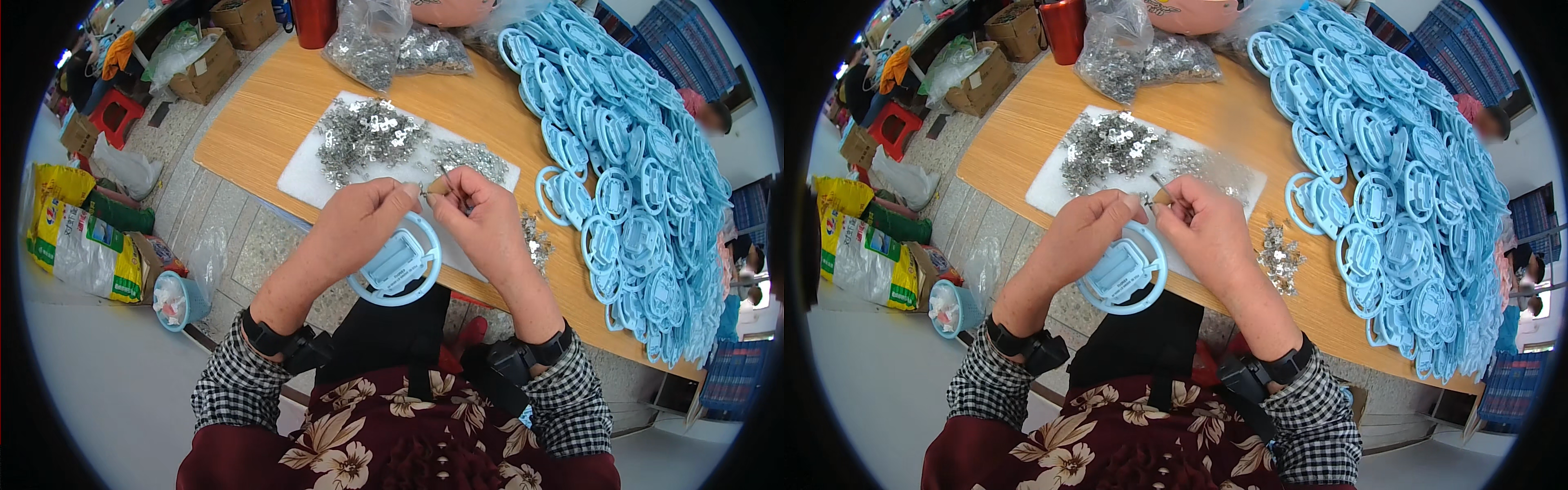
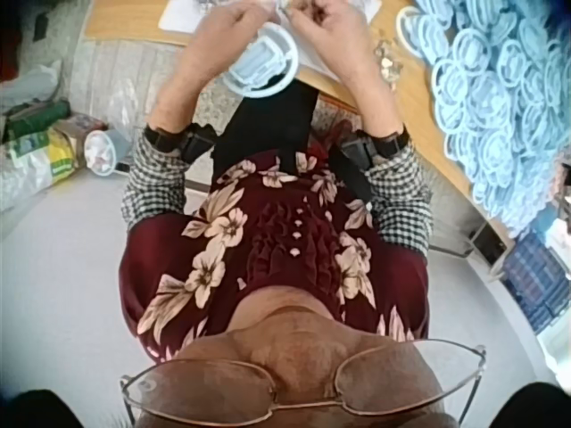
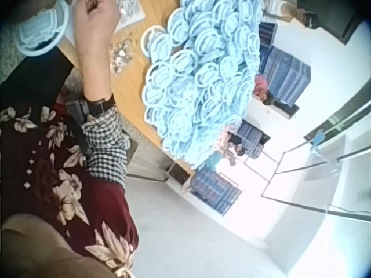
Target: Assembling small plastic components onto blue circular frames using a metal pick tool.
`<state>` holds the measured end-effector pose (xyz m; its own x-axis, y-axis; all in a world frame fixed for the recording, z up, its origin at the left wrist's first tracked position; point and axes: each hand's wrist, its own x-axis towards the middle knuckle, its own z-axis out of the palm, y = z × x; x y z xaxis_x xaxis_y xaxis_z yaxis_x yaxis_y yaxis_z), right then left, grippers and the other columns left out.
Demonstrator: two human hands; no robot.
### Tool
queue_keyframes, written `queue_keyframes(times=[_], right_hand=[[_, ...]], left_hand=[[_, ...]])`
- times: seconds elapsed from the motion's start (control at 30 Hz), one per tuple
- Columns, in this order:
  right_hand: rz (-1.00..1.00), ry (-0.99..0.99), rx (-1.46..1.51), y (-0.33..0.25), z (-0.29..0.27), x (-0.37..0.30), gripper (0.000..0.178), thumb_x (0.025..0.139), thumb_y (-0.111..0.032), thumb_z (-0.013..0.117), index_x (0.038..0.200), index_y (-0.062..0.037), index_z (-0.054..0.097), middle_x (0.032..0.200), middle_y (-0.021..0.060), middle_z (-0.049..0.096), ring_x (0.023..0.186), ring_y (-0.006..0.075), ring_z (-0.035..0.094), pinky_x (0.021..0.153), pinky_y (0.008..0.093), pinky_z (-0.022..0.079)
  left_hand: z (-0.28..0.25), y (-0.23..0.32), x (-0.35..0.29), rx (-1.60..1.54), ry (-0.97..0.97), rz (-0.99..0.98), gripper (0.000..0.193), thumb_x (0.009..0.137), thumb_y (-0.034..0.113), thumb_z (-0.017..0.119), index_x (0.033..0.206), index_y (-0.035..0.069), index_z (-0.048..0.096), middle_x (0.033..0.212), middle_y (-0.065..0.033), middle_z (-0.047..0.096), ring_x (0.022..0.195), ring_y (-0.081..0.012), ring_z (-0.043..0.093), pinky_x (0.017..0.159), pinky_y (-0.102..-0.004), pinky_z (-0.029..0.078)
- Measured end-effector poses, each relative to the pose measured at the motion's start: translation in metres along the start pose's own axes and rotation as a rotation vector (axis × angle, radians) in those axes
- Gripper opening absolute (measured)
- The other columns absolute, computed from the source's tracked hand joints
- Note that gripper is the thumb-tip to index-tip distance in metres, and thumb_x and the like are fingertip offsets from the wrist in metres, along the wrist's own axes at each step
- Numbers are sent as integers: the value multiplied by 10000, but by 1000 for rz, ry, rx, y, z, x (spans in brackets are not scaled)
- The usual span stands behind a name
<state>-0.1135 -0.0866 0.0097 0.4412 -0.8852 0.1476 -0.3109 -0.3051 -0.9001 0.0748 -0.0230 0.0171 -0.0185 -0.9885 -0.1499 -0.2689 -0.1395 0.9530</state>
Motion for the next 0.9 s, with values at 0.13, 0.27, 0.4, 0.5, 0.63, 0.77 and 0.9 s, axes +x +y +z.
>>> queue_keyframes(times=[0.13,0.27,0.4,0.5,0.63,0.77,0.9], right_hand=[[21,-22,-117,-16,-9,-16,149,850,-105,721,935,-13,641,690,24,556,618,105,494,568,277,427],[156,-73,-9,-18,-24,-31,148,887,-127,707,960,-11,648,707,-3,567,653,66,493,591,255,428],[228,-82,118,-5,-39,-47,157,920,-154,685,973,-9,656,729,-37,582,680,33,500,610,233,428],[348,-134,319,1,-51,-56,181,940,-181,666,997,-10,657,758,-53,594,707,17,511,630,208,426],[461,-147,445,2,-67,-67,161,953,-187,643,993,-31,642,715,-62,558,633,20,478,561,207,375],[459,-71,438,11,-77,-83,136,949,-183,635,921,-53,605,656,-70,497,556,29,421,509,219,318],[341,66,381,11,-104,-118,103,933,-140,619,917,-46,580,727,-36,530,585,39,438,521,218,341]], left_hand=[[19,-11,-2,-13,21,88,312,1004,289,556,983,1,674,737,-99,653,687,-142,602,654,-302,483],[34,-11,-9,-75,14,71,246,1010,244,557,1007,14,643,747,-62,652,695,-94,578,638,-286,476],[53,-9,-13,-191,-43,101,217,1014,220,563,991,14,628,755,-27,650,713,-55,560,631,-274,478],[63,1,-12,-172,-112,102,218,1015,225,571,981,17,629,751,-32,647,716,-54,566,641,-267,486],[76,5,-10,-125,-160,122,211,1016,222,565,987,26,638,757,-47,660,719,-68,589,656,-274,497],[84,13,-17,-47,-154,99,223,1034,213,548,1049,26,668,885,-11,674,827,-57,581,755,-260,502],[93,25,-10,-211,-139,185,177,1008,168,575,1037,8,646,898,-20,674,862,-65,607,776,-269,521]])
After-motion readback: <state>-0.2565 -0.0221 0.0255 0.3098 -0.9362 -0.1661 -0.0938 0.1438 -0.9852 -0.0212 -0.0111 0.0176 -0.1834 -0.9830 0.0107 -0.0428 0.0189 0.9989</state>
